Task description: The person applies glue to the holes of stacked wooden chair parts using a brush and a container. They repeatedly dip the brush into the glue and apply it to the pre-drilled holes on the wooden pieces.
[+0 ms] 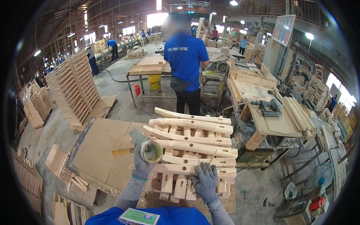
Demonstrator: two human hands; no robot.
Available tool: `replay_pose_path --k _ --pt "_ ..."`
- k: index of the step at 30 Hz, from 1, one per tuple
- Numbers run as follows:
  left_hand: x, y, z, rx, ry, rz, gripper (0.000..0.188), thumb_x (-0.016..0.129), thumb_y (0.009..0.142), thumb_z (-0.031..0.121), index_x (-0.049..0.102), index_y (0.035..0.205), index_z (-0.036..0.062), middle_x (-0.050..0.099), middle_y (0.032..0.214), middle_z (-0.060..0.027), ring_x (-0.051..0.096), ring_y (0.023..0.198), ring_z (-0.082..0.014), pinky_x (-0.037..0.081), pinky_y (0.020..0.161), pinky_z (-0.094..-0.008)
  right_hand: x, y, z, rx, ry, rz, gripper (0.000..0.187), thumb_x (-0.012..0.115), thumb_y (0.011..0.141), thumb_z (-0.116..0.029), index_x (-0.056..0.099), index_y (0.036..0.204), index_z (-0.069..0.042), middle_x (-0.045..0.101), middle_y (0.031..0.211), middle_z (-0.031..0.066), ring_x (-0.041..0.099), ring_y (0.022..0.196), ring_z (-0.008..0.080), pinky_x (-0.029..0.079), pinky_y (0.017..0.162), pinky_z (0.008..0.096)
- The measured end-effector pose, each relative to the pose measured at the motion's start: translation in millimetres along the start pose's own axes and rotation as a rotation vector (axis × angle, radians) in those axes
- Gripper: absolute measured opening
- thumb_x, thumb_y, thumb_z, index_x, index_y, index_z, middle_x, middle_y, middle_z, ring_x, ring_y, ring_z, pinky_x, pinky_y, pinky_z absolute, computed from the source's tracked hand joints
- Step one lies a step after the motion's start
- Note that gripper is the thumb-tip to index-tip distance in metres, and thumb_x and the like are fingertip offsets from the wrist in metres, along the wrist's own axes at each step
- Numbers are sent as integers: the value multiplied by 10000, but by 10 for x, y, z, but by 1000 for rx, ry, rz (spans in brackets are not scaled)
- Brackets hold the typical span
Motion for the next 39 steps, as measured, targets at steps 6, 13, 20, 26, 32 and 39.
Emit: replay_pose_path --k 6,13,20,26,32,39 --pt "-65 11 -17 -16 -47 12 367 417 971 306 498 1192 25 597 1119 -95 577 1050 -213 467 948 -365 -16 10 -45 -22 -7 31 409 690 741 -282 610 1094 -91 567 1211 170 510 1153 370 309 1043 510" --pt "-71 -2 4 26 -46 -17 337 445 963 277 510 1175 23 599 1106 -89 579 1041 -203 471 940 -356 1 -17 -31 -26 -26 25 415 699 731 -267 610 1096 -91 574 1195 179 519 1144 372 307 1050 502" --pt "-66 41 -15 39 -39 -22 336 469 955 264 502 1186 23 596 1106 -95 582 1037 -209 474 938 -349 13 -13 -5 5 -22 11 427 710 723 -255 609 1104 -90 573 1195 185 515 1148 379 299 1057 503" --pt "-54 17 49 -29 -67 -36 366 426 976 308 494 1200 26 590 1117 -97 579 1048 -208 473 941 -349 99 30 -66 1 18 -20 412 704 725 -241 608 1091 -76 554 1220 204 485 1181 387 278 1073 511" --pt "10 34 -131 60 96 -205 390 389 997 355 495 1221 54 576 1145 -74 586 1048 -186 493 913 -337 136 -54 155 -35 22 -16 448 713 696 -178 598 1100 -21 526 1255 235 428 1234 404 267 1079 508" --pt "5 8 -138 -98 -42 -99 434 474 956 399 554 1122 6 653 998 -104 665 852 -188 568 719 -290 218 -72 -101 29 -1 -206 402 677 839 -267 602 1126 4 418 1341 239 438 1202 381 391 989 510"
Point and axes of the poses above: each hand's wrist, its own y-axis towards the middle knuckle, its own x-axis out of the palm, z = x × y, the point moved 10 cm from there along y, towards the middle knuckle
